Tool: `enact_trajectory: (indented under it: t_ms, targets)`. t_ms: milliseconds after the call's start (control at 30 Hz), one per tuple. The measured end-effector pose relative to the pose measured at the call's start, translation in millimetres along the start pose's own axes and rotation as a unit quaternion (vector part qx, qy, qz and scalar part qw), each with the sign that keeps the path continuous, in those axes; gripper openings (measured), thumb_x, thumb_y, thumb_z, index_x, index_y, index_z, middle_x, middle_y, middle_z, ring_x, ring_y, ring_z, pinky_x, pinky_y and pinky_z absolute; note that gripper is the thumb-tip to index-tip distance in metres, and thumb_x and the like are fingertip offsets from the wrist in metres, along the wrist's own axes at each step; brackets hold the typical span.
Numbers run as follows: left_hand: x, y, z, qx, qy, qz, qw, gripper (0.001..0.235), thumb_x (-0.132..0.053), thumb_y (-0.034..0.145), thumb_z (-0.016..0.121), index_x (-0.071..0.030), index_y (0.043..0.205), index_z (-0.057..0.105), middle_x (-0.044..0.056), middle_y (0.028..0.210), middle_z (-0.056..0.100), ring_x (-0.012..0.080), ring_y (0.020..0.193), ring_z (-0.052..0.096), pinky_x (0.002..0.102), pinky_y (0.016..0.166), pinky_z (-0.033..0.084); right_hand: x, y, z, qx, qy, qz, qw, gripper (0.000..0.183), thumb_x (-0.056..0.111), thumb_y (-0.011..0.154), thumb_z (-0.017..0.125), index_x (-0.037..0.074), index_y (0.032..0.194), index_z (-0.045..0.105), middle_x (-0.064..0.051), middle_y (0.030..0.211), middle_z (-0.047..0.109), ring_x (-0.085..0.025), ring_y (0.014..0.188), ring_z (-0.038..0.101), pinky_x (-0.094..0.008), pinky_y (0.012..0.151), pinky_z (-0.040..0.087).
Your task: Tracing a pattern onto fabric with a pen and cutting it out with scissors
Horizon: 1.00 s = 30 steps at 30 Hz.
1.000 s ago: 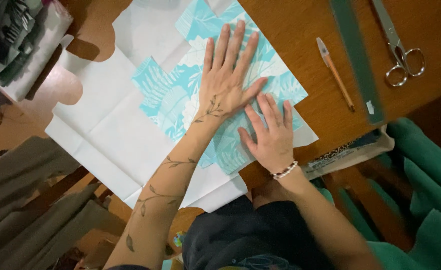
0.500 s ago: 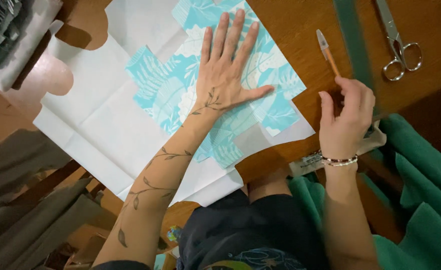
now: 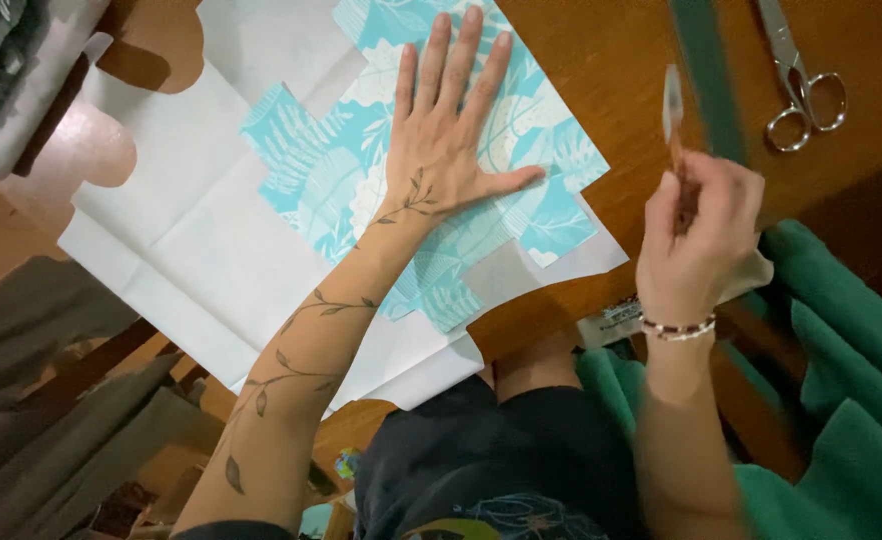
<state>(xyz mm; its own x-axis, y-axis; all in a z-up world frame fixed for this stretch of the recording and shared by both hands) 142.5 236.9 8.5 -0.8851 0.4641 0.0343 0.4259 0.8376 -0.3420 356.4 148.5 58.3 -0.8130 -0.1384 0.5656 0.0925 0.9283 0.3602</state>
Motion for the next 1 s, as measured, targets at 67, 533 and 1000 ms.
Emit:
enact_trajectory:
  t_ms: [67, 533, 1000]
  targets:
    - [0.2, 0.6, -1.3, 0.003, -0.006, 0.000, 1.000, 0.121, -0.110, 0.085, 0.021, -0.021, 0.167, 0.013, 0.010, 0.168, 0.006, 0.0329, 0.155, 0.004, 0.050, 0.128, 0.006, 13.9, -0.1, -0.8, -0.057, 0.053, -0.046, 0.996, 0.012, 0.005, 0.109, 0.059, -0.007, 0.106, 0.059, -0.018, 0.100, 0.055, -0.022, 0.074, 0.052, -0.033, 0.067, 0.050]
    - [9.9, -1.4, 5.3, -0.044, -0.034, -0.024, 0.998, 0.123, -0.113, 0.081, 0.024, -0.024, 0.165, 0.013, 0.027, 0.164, 0.004, 0.0421, 0.155, 0.007, 0.050, 0.132, 0.013, 82.3, 107.7, 104.5, -0.066, 0.500, -0.002, 0.863, 0.012, 0.014, 0.108, 0.047, 0.010, 0.106, 0.035, -0.015, 0.095, 0.052, -0.026, 0.076, 0.059, -0.034, 0.071, 0.054]
    - [20.3, -4.8, 0.5, -0.257, -0.229, -0.044, 0.938, 0.077, -0.040, 0.093, 0.040, -0.001, 0.159, 0.027, 0.024, 0.166, 0.019, 0.0385, 0.156, 0.019, 0.049, 0.130, 0.017, 27.7, 117.1, 180.6, -0.128, 0.501, 0.100, 0.850, 0.012, 0.015, 0.105, 0.047, 0.006, 0.112, 0.041, -0.013, 0.090, 0.051, -0.018, 0.058, 0.057, -0.025, 0.048, 0.045]
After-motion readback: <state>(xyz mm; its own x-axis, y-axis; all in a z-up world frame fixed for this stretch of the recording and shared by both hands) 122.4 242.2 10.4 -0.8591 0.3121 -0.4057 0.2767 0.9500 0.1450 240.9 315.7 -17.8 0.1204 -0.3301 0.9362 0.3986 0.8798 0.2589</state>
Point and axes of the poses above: each hand's wrist, its own y-axis towards the middle knuckle, its own z-axis out of the palm, x = y × z, the point moved 9 cm from there along y, towards the middle knuckle
